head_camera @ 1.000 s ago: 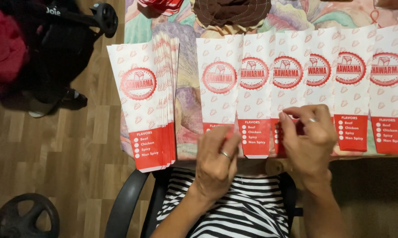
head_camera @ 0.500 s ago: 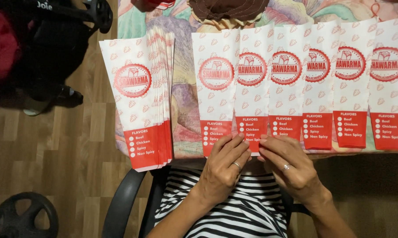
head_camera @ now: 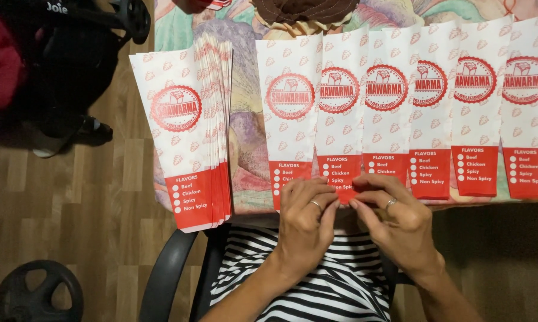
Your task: The person organizes paper shawarma sleeves on a table by hand, aligning them into stacks, fanning them out to inspect the printing, and finally applying glue to one sleeve using a plastic bottle.
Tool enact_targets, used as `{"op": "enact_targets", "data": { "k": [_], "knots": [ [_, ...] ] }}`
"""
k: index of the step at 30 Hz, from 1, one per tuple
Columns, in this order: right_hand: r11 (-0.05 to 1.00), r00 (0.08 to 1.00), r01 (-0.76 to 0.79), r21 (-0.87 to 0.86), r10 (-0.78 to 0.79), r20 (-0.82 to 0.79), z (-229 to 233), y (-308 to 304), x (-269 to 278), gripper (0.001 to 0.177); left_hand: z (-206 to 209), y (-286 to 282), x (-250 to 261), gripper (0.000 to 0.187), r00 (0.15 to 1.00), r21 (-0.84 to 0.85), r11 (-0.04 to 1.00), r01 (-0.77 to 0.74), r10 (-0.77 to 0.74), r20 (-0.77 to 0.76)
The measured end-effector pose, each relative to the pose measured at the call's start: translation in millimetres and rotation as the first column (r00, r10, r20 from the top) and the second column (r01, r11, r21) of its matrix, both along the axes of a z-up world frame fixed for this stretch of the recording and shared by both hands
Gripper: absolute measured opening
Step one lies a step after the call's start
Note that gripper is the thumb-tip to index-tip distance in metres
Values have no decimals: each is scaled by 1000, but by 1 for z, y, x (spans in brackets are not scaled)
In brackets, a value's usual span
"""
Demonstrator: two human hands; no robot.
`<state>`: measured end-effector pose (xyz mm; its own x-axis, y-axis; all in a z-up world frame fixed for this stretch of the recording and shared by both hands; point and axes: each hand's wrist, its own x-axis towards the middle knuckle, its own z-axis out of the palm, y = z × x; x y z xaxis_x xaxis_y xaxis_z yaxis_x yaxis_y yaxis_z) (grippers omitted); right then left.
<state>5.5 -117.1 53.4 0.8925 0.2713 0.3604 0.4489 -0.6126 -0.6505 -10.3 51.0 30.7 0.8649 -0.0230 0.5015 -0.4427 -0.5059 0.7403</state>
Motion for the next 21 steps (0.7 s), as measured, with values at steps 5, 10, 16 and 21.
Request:
{"op": "enact_targets", "data": {
  "k": [5,10,16,21],
  "knots": [
    [999,996,-22,47,26,-86,2,-6,4,6,0,8,3,16,988,-82,996,37,-49,-145],
    [997,994,-49,58,54,-94,5,-7,3,11,1,16,0,23,988,-122,989,84,-99,-117],
    [995,988,-95,-39,99,122,-1,-7,-2,26,-8,42,-19,27,998,63,996,-57,54,43],
    [950,918,-279,-142,307,249,-10,0,1,33,-17,70,-29,38,998,227,973,32,-42,41]
  ]
}}
